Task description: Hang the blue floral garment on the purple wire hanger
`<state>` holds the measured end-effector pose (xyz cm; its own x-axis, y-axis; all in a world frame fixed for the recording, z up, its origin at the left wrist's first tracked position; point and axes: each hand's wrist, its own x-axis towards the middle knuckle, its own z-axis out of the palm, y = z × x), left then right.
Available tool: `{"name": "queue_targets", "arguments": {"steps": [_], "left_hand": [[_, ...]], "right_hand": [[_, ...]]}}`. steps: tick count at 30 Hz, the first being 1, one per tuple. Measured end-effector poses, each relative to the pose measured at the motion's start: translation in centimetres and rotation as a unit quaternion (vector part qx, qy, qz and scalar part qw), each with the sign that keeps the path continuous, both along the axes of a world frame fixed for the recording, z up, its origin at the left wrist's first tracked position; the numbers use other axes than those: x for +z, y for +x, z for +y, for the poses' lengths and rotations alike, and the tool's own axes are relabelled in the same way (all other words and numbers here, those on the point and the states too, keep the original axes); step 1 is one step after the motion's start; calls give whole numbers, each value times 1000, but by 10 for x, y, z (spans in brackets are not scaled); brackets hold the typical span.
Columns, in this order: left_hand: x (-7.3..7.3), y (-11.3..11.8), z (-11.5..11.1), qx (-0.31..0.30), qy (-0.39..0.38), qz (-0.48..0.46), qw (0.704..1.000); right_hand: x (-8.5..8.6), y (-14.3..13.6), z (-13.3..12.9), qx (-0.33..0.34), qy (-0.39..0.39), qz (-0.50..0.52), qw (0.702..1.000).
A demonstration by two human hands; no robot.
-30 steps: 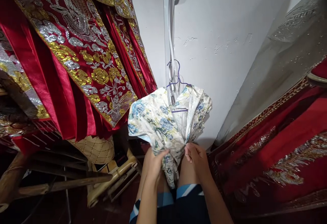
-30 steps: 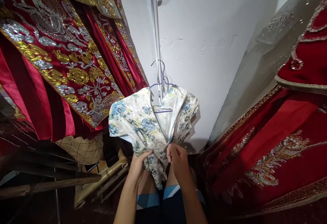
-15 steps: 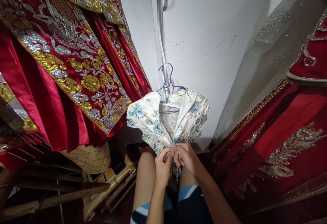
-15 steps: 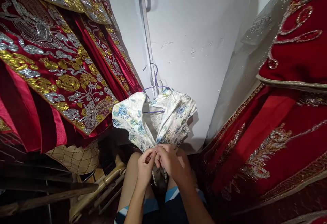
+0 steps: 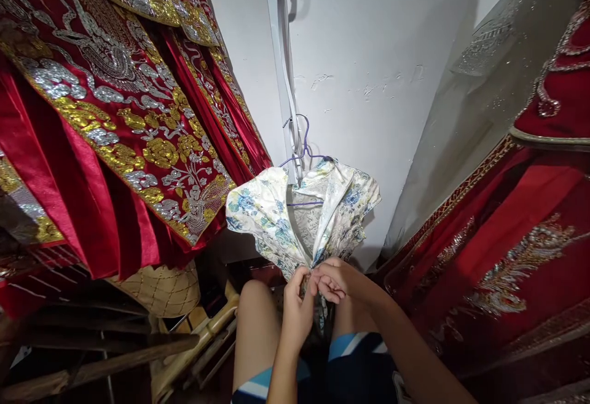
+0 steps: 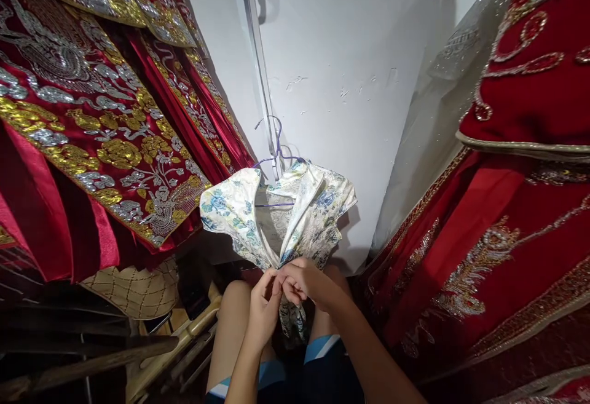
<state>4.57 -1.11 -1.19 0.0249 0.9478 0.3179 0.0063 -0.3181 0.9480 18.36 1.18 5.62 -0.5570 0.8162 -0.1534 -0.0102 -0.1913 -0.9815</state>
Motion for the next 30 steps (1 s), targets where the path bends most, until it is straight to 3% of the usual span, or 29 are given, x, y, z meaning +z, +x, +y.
{"name": "queue_targets", "arguments": {"steps": [3, 7, 9, 14, 16, 18, 21, 23, 25, 28, 30], "left_hand": [[-4, 2, -1, 31, 34, 68, 997], [-5, 7, 4, 39, 79, 152, 984], [-7, 9, 10, 36, 96, 179, 978], [-17, 0, 24, 26, 91, 211, 973], [-18, -10, 28, 23, 76, 214, 974], [-14, -21, 32, 23, 63, 206, 976], [16, -34, 41, 65, 80, 160, 982], [52, -37, 51, 121, 134, 126, 975], [95, -36, 64, 165, 216, 145, 951], [149, -26, 84, 126, 315, 238, 910], [171, -17, 92, 106, 354, 291, 883]], "right_hand": [[-3, 6, 3, -2, -17, -1, 1000], [8, 10, 28, -108, -40, 102, 988], [32, 13, 49, -138, -20, 150, 979], [113, 19, 88, -131, 57, 200, 969], [130, 17, 92, -134, 65, 184, 972], [129, 12, 90, -137, 95, 158, 973], [110, 2, 80, -144, 154, 119, 970], [100, -2, 73, -144, 174, 100, 969], [97, -4, 70, -137, 189, 90, 968], [101, -3, 72, -127, 219, 83, 964], [98, -3, 78, -136, 237, 77, 959]]}}
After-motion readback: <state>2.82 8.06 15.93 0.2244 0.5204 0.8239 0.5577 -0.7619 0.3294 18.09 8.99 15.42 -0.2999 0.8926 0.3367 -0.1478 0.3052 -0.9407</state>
